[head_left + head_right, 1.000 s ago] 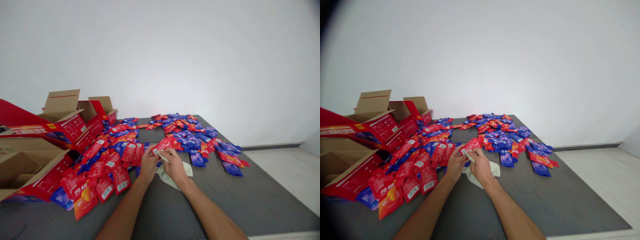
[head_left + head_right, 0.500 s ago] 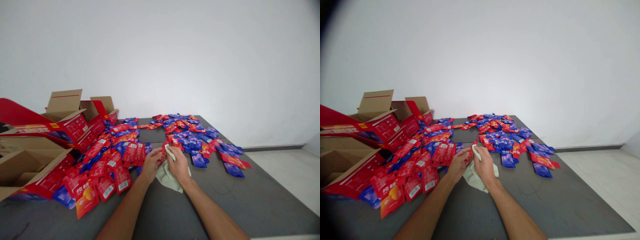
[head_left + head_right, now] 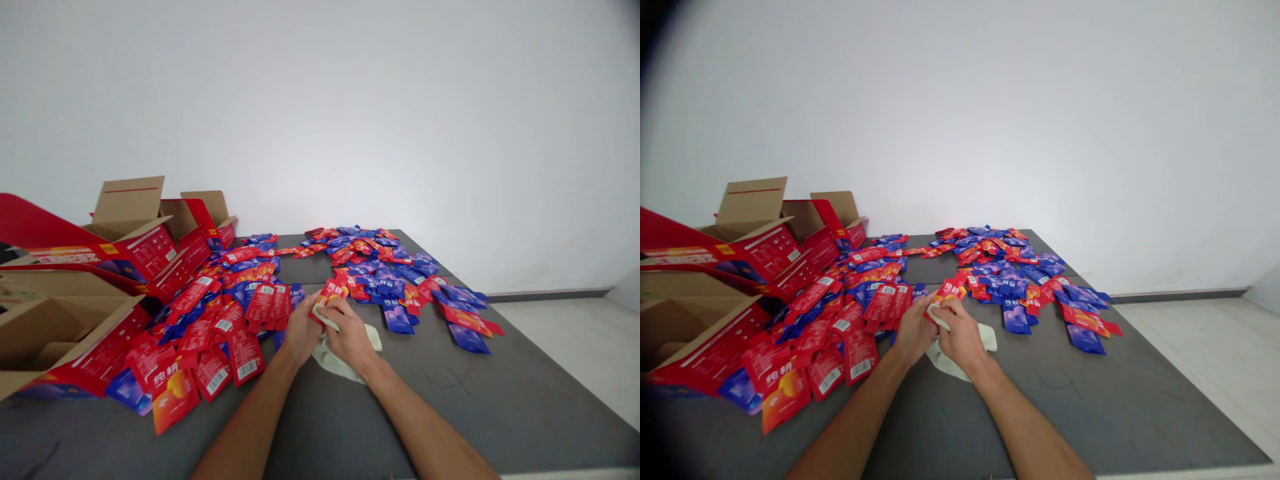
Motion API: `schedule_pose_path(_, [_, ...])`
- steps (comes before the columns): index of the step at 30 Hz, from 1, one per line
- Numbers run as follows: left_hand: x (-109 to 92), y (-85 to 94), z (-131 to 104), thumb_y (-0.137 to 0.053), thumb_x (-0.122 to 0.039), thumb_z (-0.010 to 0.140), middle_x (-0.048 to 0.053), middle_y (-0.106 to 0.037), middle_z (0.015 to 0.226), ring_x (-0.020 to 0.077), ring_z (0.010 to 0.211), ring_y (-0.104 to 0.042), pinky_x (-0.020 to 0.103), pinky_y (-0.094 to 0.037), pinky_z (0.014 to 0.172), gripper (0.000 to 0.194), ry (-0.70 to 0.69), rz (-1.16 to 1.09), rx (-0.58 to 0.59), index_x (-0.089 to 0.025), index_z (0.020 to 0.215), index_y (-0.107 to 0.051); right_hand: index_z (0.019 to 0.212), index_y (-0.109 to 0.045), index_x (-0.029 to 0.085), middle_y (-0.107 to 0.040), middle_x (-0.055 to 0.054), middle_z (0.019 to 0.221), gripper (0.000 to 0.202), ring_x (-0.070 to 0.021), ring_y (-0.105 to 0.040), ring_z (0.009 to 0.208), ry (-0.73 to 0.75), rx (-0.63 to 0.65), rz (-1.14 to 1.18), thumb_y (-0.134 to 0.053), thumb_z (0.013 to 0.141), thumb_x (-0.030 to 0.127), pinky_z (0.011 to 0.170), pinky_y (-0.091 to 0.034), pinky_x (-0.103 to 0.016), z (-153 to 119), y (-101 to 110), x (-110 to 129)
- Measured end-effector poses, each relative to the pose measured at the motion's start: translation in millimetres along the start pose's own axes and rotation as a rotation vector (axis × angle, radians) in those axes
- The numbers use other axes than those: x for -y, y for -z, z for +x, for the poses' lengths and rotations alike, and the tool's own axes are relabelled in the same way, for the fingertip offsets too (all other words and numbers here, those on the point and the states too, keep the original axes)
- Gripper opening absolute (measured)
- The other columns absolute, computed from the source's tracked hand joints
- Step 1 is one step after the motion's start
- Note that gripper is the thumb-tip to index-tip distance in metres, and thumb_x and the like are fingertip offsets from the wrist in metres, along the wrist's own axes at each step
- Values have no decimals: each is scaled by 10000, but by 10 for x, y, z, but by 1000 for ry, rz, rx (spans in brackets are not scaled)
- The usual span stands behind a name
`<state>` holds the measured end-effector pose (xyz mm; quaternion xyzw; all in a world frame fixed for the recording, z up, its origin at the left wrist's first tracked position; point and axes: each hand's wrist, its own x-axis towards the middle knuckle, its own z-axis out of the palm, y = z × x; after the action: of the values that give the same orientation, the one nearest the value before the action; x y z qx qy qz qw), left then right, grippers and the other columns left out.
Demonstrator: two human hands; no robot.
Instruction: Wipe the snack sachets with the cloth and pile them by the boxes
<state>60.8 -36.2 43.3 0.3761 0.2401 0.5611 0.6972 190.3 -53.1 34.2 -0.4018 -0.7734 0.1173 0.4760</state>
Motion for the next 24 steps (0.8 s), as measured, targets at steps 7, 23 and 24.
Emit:
schedule_pose_path(7, [95,4,-37,-558,-35,519,94,-711,1078,205,879,-660,249,-486,680,709,39,130,-23,-161,1211,-649,1210,-674,234,-592,-94,1190,416,-199,-616,1029,-220,-189,-164,-462,868,128,971,-502,-320,57,189,-114])
schedule_pose_path(23, [11,62,-48,-637,-244,742,87,-687,1196,227,993,-664,296,-563,712,485,-26,277,-260,-204,1225,-652,1097,-677,247,-599,-70,1103,341,-196,-621,875,-352,294,-583,-511,827,122,742,-444,-293,51,347,128])
schedule_pose_path(24, [-3,65,-53,-631,-262,760,84,-686,1201,226,1002,-661,282,-559,701,467,-40,345,-282,-205,1223,-659,1083,-680,233,-597,-86,1103,301,-224,-608,915,-373,304,-634,-527,836,154,767,-438,-321,64,373,156])
